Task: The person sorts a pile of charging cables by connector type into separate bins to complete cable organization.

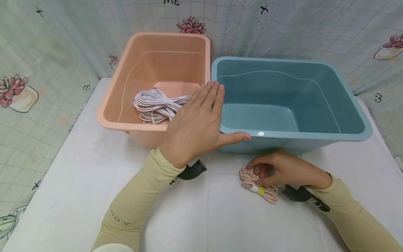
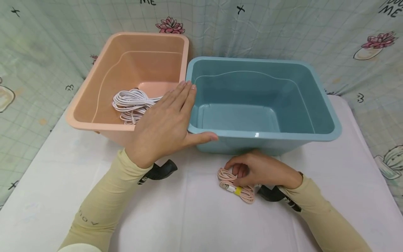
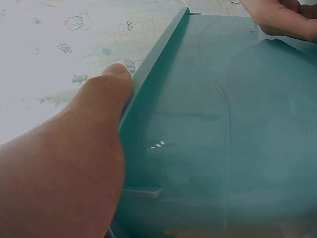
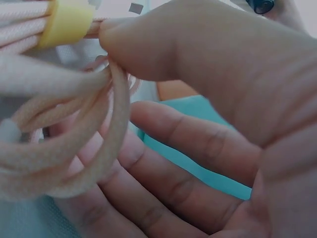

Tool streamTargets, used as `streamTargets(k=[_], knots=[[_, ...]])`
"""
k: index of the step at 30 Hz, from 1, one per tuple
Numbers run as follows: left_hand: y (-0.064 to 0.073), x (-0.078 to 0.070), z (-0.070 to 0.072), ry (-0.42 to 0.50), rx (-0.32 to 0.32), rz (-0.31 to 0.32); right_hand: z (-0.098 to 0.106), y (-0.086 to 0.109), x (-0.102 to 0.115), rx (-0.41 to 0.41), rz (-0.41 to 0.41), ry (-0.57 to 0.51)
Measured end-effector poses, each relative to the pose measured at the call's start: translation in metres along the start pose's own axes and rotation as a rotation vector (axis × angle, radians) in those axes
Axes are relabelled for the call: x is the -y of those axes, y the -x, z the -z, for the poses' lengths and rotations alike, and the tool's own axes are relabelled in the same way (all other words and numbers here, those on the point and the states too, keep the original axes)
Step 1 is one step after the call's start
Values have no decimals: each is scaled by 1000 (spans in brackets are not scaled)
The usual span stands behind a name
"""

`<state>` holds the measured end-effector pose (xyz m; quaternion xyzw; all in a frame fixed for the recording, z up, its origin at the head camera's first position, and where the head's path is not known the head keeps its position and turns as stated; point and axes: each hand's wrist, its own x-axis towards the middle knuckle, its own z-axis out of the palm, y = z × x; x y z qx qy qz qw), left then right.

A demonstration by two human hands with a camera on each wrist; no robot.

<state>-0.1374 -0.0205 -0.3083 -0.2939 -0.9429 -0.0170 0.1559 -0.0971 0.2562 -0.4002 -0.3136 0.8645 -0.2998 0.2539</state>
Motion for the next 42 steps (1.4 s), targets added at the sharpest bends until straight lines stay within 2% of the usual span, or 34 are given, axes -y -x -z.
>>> streamTargets(k=[18, 31, 42], knots=[[-1, 0, -1, 3, 17, 3, -1, 0, -3, 7, 10, -19], [0, 1, -2, -6, -19, -6, 1, 0, -1, 55, -9, -41], [0, 0, -2, -3, -16, -1, 1, 0, 0, 26, 17, -30]])
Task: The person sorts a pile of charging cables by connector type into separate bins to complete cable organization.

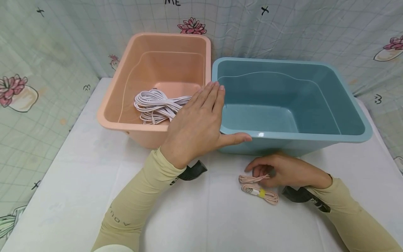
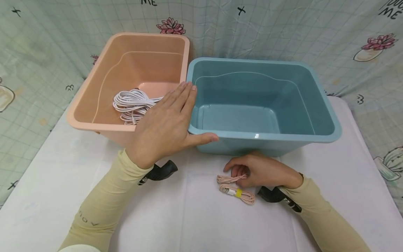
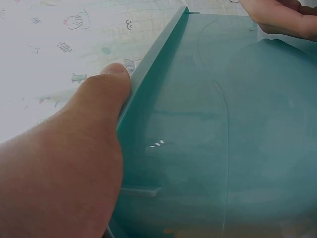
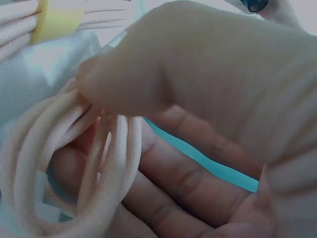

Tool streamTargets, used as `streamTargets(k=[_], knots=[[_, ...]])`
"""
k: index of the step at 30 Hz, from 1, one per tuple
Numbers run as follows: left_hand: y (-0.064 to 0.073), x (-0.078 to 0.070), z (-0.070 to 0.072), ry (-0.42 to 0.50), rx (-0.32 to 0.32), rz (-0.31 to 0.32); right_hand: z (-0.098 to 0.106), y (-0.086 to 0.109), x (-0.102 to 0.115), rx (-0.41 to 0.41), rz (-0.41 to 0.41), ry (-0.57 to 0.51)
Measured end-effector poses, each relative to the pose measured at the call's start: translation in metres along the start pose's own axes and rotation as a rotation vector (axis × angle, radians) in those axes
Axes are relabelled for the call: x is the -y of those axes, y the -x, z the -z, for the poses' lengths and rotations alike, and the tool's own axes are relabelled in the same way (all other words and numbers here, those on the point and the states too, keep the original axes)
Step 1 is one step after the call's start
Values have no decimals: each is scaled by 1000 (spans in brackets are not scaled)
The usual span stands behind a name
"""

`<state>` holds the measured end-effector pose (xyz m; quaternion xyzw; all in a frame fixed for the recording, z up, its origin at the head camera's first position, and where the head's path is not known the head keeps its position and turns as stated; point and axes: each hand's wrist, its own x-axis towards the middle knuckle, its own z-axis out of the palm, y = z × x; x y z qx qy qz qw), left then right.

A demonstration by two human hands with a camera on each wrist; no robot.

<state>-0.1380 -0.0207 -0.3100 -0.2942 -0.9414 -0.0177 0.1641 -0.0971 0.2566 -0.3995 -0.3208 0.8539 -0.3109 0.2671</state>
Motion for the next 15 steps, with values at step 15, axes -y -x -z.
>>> streamTargets(k=[15], knots=[[-1, 0, 1, 2, 29, 9, 0, 0, -1, -91, 76, 65]])
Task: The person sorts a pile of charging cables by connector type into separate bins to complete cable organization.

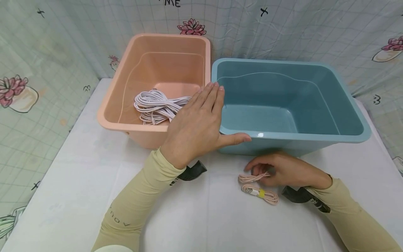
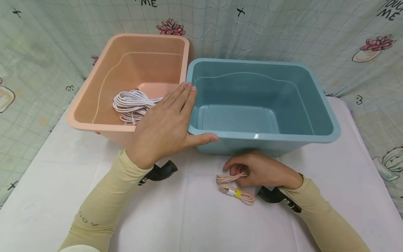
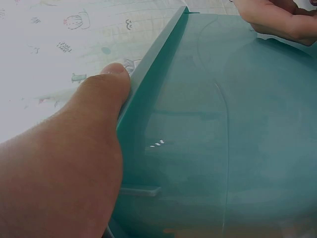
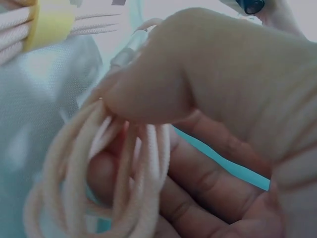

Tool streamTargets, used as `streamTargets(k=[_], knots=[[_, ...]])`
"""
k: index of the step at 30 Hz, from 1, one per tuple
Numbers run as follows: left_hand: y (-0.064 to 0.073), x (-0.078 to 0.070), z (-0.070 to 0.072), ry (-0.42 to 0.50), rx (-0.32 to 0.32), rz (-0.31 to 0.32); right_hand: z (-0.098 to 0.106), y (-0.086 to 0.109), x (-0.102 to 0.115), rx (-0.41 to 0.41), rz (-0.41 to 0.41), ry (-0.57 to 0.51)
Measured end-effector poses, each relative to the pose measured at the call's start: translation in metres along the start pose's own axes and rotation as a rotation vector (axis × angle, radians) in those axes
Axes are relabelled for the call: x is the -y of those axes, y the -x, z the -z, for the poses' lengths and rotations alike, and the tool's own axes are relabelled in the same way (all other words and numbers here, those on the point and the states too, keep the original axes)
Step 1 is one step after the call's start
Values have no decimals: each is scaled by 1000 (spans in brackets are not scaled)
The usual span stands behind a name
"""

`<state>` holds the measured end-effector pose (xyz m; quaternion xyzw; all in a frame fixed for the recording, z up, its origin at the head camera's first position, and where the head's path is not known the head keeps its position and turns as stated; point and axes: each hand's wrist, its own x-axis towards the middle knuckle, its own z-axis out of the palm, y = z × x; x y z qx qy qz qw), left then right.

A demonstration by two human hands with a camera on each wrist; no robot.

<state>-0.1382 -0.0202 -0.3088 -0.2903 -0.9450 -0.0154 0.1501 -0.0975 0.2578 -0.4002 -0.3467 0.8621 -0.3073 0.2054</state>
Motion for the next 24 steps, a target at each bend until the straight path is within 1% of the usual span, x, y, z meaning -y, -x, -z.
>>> streamTargets(k=[2, 9, 14, 17, 19, 24], knots=[[0, 0, 0, -1, 1, 1, 0, 0, 0, -14, 10, 13], [0, 0, -1, -7, -32, -9, 1, 0, 4, -58, 29, 51], [1, 1, -1, 1, -16, -5, 1, 0, 10, -92, 33, 61], [1, 1, -1, 3, -4, -3, 0, 1, 15, -129, 48, 64], [1, 0, -1, 0, 1, 1, -1, 2, 19, -159, 75, 69], [3, 1, -2, -8, -7, 8, 2, 1, 28, -219, 180, 103]])
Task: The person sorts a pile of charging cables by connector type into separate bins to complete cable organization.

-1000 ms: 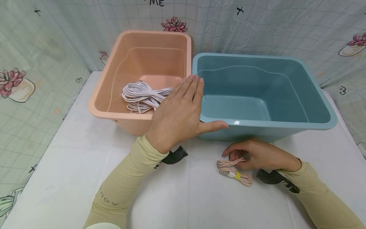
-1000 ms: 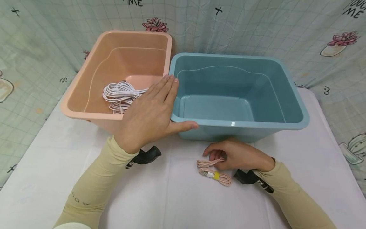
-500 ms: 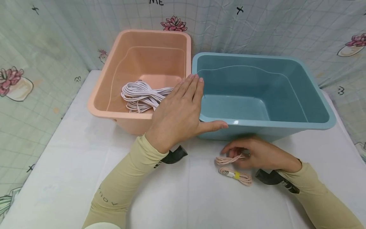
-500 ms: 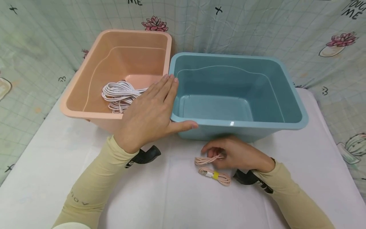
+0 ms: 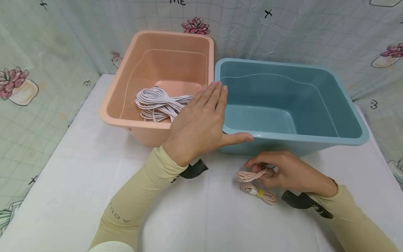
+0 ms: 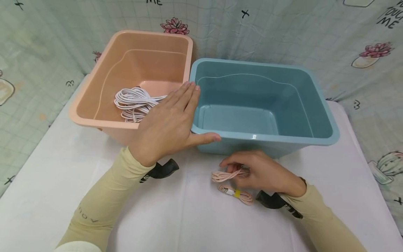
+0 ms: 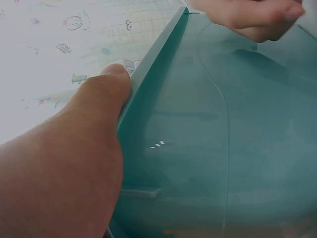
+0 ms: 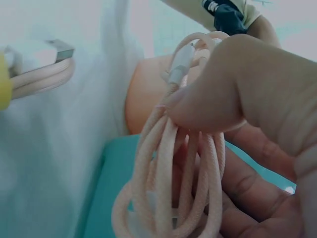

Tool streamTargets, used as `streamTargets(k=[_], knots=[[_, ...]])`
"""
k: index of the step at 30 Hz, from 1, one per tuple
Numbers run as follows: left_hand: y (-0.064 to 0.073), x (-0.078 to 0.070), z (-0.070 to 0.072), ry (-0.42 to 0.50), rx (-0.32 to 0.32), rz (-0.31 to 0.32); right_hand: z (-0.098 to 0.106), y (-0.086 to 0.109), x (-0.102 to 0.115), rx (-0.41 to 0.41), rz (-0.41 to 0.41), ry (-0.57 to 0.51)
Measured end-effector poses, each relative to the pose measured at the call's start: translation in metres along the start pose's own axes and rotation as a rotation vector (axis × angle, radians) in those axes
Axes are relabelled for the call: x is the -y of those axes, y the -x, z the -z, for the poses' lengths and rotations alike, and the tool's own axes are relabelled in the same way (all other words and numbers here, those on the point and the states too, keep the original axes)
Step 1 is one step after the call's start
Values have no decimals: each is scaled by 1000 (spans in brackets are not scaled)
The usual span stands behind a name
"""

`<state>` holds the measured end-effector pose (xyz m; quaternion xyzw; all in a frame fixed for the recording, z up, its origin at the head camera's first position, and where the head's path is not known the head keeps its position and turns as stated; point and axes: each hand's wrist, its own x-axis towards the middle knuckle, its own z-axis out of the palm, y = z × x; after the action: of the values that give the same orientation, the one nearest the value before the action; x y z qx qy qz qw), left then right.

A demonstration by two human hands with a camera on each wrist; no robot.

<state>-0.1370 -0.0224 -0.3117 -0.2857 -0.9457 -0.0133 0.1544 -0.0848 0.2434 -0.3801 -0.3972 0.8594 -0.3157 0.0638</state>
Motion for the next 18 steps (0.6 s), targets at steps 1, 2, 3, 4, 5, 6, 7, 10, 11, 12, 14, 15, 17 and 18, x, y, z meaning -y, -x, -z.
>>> streamTargets(k=[1, 2, 3, 4, 5, 6, 7, 10, 11, 12, 14, 15, 17, 18], knots=[[0, 0, 0, 0, -1, -1, 1, 0, 2, -5, 14, 4], [0, 0, 0, 2, -5, -2, 2, -1, 4, -9, 26, 9], [0, 0, 0, 2, -6, -2, 4, -1, 6, -9, 36, 12], [0, 0, 0, 3, -6, -2, 5, -2, 9, -11, 43, 17], [0, 0, 0, 7, -7, -2, 7, -2, 11, -10, 48, 22], [0, 0, 1, 6, -5, -1, 8, -2, 13, -12, 52, 25], [0, 0, 1, 6, -4, -1, 10, -2, 15, -12, 55, 27], [0, 0, 2, 7, -4, -2, 13, -3, 21, -16, 68, 32], [0, 0, 2, 9, -5, -2, 14, -3, 23, -18, 74, 31], [1, 0, 2, 8, -3, -2, 15, -4, 25, -22, 81, 31], [1, 0, 2, 10, -10, -4, 17, -4, 29, -24, 89, 31], [1, 0, 2, 12, -11, -4, 18, -5, 31, -24, 89, 31], [1, 1, 1, 18, -19, -6, 21, -5, 35, -21, 84, 24], [1, 1, 1, 18, -24, -8, 23, -5, 37, -21, 86, 24]])
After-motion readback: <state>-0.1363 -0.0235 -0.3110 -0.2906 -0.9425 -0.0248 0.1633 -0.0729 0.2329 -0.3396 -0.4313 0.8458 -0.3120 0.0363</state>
